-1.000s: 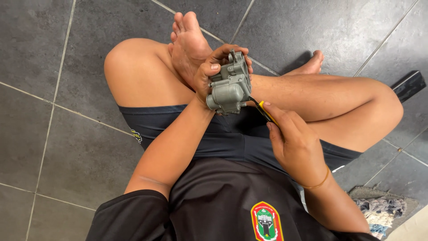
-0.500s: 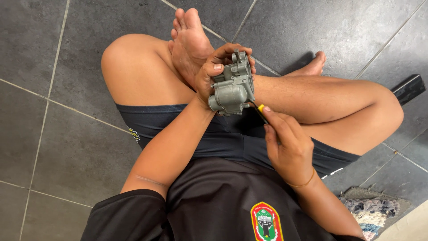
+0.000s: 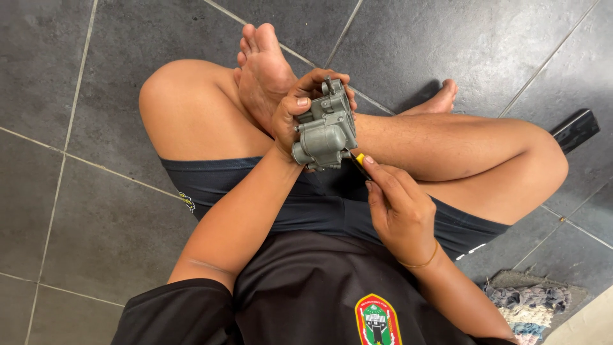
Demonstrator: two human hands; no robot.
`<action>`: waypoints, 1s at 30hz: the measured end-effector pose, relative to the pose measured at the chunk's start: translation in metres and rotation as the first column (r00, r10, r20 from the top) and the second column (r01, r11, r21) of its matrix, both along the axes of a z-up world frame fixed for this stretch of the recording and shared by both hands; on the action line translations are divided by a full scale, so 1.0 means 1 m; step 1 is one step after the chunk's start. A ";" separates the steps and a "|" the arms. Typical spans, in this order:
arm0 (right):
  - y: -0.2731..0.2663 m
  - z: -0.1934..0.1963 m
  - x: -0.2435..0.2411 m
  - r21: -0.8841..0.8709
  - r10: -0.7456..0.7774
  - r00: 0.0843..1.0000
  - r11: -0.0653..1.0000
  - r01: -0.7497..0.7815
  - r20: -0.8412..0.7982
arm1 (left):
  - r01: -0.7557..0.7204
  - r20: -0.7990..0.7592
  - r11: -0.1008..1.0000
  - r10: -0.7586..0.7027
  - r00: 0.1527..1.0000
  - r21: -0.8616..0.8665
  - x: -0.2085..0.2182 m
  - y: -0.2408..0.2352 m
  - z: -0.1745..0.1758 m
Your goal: Scraping the exterior surface of a motorcycle carburetor using a utility knife to remove dirt or residue.
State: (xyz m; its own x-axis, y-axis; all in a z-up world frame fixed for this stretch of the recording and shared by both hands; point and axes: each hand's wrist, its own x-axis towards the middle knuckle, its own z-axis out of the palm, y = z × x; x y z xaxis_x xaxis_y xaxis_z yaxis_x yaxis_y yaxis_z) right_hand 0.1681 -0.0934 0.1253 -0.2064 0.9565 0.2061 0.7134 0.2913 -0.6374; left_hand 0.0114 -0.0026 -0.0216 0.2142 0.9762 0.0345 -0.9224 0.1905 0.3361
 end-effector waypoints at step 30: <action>-0.003 0.000 -0.014 -0.034 -0.075 0.996 0.997 0.073 -0.051 | 0.017 0.106 0.998 -0.010 0.994 -0.065 -0.004 0.000 0.002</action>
